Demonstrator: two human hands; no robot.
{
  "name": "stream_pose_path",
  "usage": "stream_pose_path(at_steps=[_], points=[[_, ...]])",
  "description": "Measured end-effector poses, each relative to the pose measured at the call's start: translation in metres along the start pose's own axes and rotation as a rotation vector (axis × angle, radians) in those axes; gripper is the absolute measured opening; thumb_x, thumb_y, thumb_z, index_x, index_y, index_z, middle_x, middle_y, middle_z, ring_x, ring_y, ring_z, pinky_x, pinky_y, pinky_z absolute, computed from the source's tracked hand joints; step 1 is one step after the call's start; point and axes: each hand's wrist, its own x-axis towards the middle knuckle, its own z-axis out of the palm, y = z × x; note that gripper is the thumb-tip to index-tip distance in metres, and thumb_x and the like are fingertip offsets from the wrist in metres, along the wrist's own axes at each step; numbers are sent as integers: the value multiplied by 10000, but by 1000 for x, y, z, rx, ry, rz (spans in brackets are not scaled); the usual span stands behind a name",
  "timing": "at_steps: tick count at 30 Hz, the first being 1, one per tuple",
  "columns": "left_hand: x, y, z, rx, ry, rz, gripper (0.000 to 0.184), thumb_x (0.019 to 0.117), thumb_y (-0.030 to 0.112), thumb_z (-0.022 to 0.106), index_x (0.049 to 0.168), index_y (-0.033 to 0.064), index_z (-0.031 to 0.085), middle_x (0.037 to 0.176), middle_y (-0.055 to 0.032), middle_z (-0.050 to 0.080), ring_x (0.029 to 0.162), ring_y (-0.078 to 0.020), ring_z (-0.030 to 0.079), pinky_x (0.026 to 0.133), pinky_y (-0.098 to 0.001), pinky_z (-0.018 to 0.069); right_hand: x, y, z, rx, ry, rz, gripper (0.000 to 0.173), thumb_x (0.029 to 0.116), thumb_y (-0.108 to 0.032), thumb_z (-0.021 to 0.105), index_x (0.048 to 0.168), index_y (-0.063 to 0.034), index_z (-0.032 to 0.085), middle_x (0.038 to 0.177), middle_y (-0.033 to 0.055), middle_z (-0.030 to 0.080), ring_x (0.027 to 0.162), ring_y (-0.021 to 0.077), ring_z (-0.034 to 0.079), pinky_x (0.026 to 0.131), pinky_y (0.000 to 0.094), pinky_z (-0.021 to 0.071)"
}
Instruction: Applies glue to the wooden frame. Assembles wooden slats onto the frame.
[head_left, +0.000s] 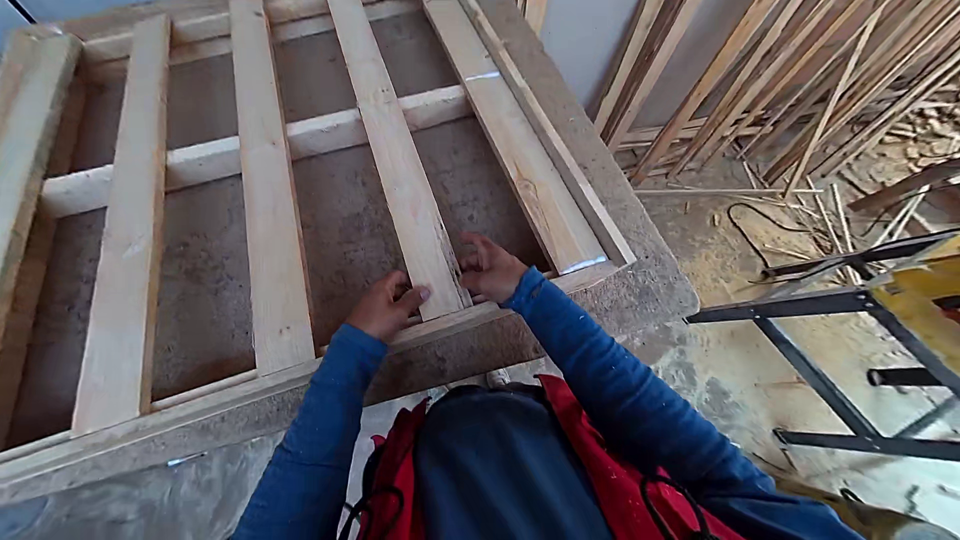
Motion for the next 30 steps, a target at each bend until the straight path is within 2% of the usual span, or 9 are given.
stream_pose_path(at_steps=[3,6,9,12,15,19,25,28,30], points=[[3,1,-3,58,-23,-13,333,1014,247,661,1211,-12,589,1009,-160,724,912,-247,727,873,-461,595,1,-4,-1,15,-42,25,829,886,29,645,1588,-93,221,1122,172,702,931,276,715,829,483,600],[7,-3,-6,166,-48,-15,367,1023,339,634,1183,9,604,1026,-167,703,967,-285,709,908,-538,569,2,-2,-1,28,-40,9,809,883,17,644,1573,-85,235,1035,153,697,837,252,704,764,454,606],[7,-6,-5,116,-38,-8,335,1022,336,635,1125,17,621,979,-149,705,922,-261,711,873,-505,581,2,0,2,26,22,-21,780,870,16,639,1545,-97,265,983,141,716,777,239,701,715,438,596],[7,-5,-5,63,-29,-12,289,1015,304,651,1069,21,631,920,-135,704,864,-237,702,826,-469,579,1,-1,3,10,43,-18,786,876,15,642,1553,-114,265,1013,145,721,819,255,721,740,461,612],[8,0,-3,85,-27,-10,306,1018,327,644,1068,26,643,915,-128,710,862,-231,707,833,-479,581,0,-1,1,26,67,-12,780,870,12,623,1554,-122,273,1039,140,719,814,253,712,699,457,601],[10,2,-2,118,-56,3,305,1030,324,623,1057,21,632,900,-128,705,854,-233,704,822,-478,575,-1,0,-2,10,65,-36,771,873,14,611,1554,-110,270,1055,137,720,823,244,709,709,447,595],[10,5,-4,108,-58,-10,287,1031,298,625,1076,14,625,907,-136,703,852,-232,701,823,-460,574,3,0,-3,41,26,-18,786,878,22,621,1558,-121,254,1119,155,717,903,264,728,790,469,606],[12,6,-7,126,-78,-9,299,1033,310,621,1079,15,614,910,-134,705,859,-229,706,830,-457,579,6,-1,-1,11,70,15,774,874,-42,636,1556,-121,279,1074,139,724,876,263,721,768,483,600],[11,6,-7,137,-82,-10,311,1032,325,620,1090,20,610,917,-136,708,868,-234,713,837,-464,584,6,-4,3,-31,134,29,729,914,-137,621,1564,-136,291,1110,139,724,901,274,723,770,513,596]])
